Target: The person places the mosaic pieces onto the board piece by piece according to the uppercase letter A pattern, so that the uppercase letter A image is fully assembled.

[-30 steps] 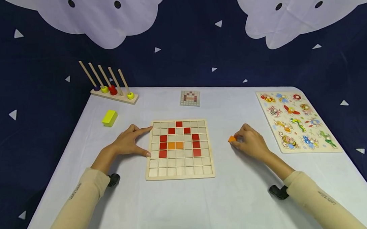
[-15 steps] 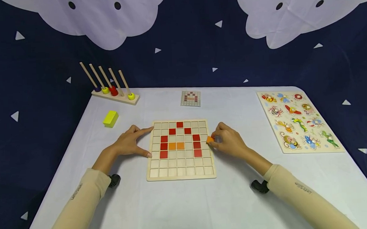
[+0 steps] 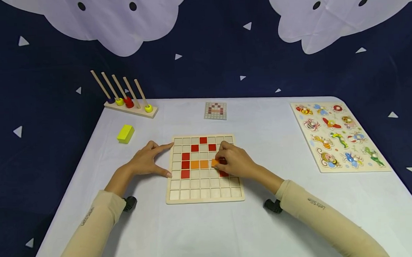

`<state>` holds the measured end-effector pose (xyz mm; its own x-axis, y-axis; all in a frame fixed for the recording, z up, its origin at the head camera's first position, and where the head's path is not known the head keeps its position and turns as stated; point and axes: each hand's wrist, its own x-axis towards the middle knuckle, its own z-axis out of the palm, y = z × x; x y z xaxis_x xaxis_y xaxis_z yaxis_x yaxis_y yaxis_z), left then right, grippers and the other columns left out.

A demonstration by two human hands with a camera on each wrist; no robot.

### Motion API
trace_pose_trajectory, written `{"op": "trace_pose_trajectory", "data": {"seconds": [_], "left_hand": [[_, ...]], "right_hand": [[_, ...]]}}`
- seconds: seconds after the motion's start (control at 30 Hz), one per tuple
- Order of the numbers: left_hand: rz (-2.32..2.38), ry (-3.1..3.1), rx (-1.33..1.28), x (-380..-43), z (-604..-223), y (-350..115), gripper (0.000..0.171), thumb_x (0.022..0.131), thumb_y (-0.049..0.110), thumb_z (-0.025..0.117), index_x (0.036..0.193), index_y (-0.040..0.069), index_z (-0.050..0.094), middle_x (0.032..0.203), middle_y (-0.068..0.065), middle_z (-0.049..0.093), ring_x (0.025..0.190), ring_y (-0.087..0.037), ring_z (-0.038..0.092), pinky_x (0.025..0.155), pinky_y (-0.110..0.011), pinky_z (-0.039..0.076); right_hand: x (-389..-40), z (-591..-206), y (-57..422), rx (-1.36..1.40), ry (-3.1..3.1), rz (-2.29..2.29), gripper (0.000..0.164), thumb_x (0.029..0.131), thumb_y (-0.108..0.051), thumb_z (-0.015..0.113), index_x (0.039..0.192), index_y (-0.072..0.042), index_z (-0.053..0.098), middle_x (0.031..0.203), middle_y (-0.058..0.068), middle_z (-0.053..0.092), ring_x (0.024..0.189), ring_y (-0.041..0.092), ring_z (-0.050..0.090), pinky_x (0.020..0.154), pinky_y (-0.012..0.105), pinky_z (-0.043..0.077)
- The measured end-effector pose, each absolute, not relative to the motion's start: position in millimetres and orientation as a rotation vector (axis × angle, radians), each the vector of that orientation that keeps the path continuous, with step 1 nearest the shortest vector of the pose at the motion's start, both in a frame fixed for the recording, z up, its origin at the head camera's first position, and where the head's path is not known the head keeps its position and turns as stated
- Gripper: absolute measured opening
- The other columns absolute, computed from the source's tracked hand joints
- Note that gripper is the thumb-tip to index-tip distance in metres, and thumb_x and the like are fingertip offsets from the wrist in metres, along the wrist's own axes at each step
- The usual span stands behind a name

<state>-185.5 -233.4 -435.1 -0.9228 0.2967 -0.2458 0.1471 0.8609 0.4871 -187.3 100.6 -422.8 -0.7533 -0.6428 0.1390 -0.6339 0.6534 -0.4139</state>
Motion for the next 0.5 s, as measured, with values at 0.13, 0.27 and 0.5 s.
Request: {"op": "trace_pose_trajectory", "data": {"seconds": [0.13, 0.27, 0.5], "left_hand": [[0.673, 2.723, 0.338, -184.2, -435.2, -233.0, 0.113, 0.057, 0.060, 0.089, 0.153, 0.028, 0.039, 0.106, -0.008, 0.042, 0.092, -0.023, 0.043, 0.077, -0.034, 0.036], [0.671, 2.720, 0.330, -183.6, -435.8, -233.1, 0.113, 0.058, 0.060, 0.089, 0.154, 0.029, 0.038, 0.105, -0.008, 0.041, 0.091, -0.024, 0.043, 0.077, -0.034, 0.035], [0.675, 2.711, 0.333, -183.8, -438.8, -235.9, 0.112, 0.059, 0.057, 0.090, 0.153, 0.025, 0.039, 0.106, -0.010, 0.043, 0.089, -0.024, 0.043, 0.077, -0.036, 0.035]], "right_hand": [[-184.9, -424.6, 98.5, -1.067, 2.832, -0.719, 0.019, 0.084, -0.023, 0.080, 0.095, -0.008, 0.077, 0.091, 0.000, 0.053, 0.077, 0.012, 0.050, 0.068, 0.030, 0.048], [-184.4, -426.4, 96.7, -1.023, 2.814, -0.727, 0.017, 0.085, -0.024, 0.079, 0.095, -0.010, 0.076, 0.091, 0.000, 0.054, 0.077, 0.013, 0.050, 0.068, 0.031, 0.048], [-188.1, -431.9, 92.5, -0.995, 2.781, -0.748, 0.015, 0.086, -0.023, 0.078, 0.094, -0.010, 0.076, 0.090, 0.000, 0.056, 0.075, 0.012, 0.049, 0.066, 0.030, 0.047]]}}
